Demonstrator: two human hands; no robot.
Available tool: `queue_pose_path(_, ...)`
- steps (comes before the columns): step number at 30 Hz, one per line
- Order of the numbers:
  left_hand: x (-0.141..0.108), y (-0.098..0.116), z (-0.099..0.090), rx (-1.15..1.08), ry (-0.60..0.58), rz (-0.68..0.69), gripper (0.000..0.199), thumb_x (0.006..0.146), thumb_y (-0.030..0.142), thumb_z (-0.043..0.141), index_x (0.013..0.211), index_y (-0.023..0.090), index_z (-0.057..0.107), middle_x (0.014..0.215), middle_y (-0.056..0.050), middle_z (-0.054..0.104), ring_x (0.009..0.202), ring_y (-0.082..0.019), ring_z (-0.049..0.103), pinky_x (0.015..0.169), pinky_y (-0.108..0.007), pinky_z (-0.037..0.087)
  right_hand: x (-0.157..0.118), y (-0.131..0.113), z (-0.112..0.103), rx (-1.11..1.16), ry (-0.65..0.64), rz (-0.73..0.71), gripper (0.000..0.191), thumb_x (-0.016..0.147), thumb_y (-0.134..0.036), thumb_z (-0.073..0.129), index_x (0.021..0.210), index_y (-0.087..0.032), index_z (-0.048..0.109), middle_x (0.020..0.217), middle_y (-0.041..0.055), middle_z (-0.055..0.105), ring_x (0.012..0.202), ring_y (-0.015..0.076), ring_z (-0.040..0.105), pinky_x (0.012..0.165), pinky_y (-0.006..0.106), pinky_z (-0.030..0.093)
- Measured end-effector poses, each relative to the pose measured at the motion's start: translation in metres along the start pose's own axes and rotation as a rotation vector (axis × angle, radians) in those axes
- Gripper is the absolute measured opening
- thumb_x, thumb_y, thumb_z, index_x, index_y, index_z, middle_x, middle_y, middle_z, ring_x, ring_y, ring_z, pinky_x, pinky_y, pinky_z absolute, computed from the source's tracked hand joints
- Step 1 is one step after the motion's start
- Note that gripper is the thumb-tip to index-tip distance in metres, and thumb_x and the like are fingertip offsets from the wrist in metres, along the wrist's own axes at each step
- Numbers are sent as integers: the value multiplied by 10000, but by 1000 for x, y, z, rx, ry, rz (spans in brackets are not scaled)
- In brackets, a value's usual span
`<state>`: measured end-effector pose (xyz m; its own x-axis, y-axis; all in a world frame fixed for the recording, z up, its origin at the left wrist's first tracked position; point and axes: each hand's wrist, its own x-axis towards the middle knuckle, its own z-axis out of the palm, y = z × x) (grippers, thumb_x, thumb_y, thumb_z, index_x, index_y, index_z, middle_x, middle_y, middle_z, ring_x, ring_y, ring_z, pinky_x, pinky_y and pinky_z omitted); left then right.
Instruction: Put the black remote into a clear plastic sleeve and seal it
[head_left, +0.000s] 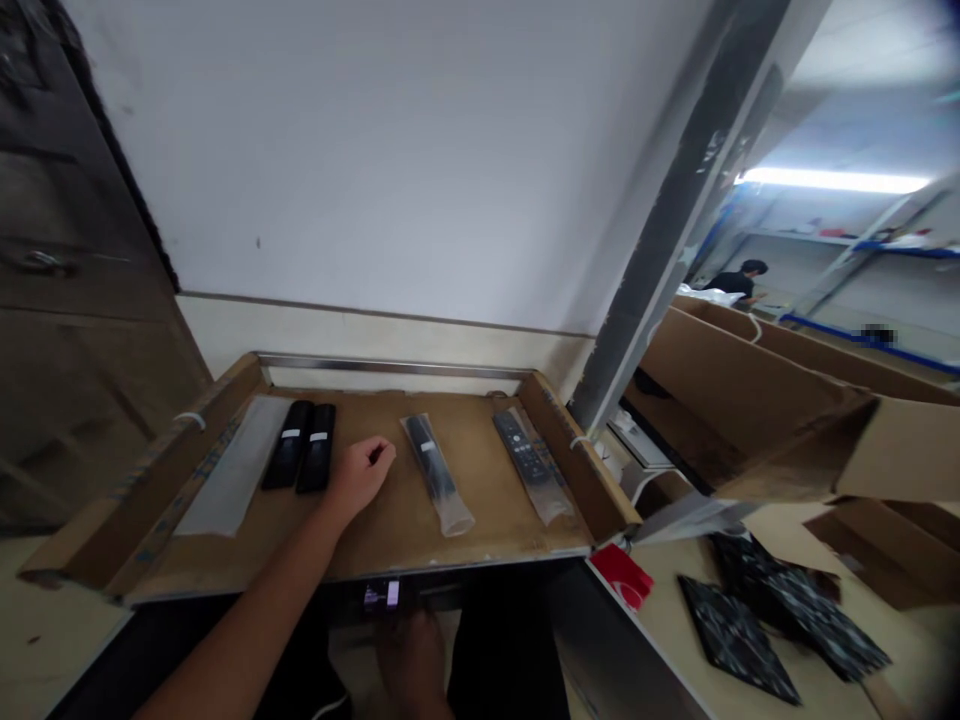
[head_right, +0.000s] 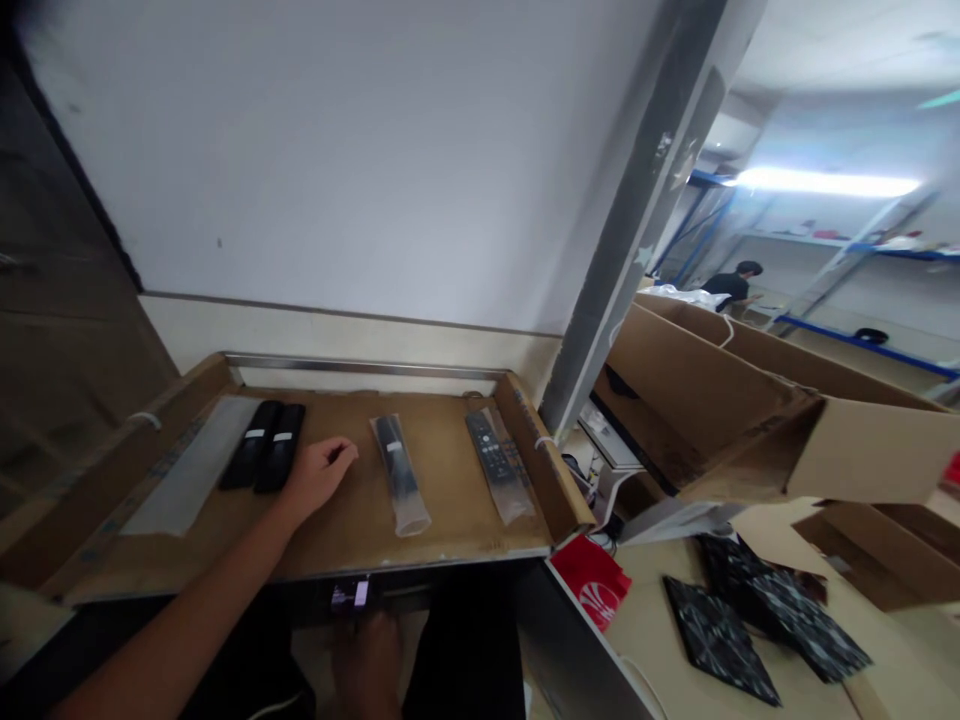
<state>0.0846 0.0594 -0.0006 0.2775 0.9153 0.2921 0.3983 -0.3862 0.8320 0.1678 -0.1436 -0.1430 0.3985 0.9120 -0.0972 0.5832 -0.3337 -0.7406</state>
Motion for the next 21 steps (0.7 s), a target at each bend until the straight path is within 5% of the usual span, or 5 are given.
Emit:
queue_pose_path(4, -3, 1, -1, -81, 16, -6, 256, 842, 348, 491, 721, 181, 644, 641, 10, 574, 642, -156, 526, 613, -265, 368, -39, 25, -32, 62, -16, 29, 222, 844, -264, 532, 631, -251, 592, 639, 66, 681, 619, 263, 678, 557, 323, 407)
queue_pose_path(8, -6, 2, -3, -124, -12, -6, 242, 840, 328, 481, 722, 188, 638, 581, 29, 502, 581, -144, 483, 565, -259, 344, -52, -6, -102, 108, 129, -297, 426, 889, -349, 547, 512, -222, 397, 487, -15, 458, 475, 142, 471, 519, 279, 289)
queue_pose_path(11, -7, 1, -3, -90, -18, -5, 249, 841, 322, 474, 735, 190, 657, 592, 19, 535, 597, -153, 505, 574, -261, 358, -25, -46, -165, 183, 300, -464, 421, 917, -362, 546, 552, -209, 404, 538, -37, 408, 514, 110, 409, 546, 260, 290)
queue_pose_path(14, -6, 0, -4, -57, -4, 5, 251, 832, 310, 470, 736, 188, 668, 633, 2, 592, 651, -166, 548, 611, -263, 388, 34, -78, -213, 232, 483, -344, 413, 937, -461, 501, 612, -210, 461, 549, -49, 396, 544, 115, 398, 552, 244, 305)
queue_pose_path(21, -5, 2, -4, -52, -9, -4, 245, 830, 298, 466, 752, 181, 667, 657, 4, 617, 661, -160, 556, 623, -257, 394, 133, -102, -188, -189, 34, -180, 476, 874, -595, 539, 665, -177, 628, 664, 76, 642, 625, 178, 557, 574, 281, 313)
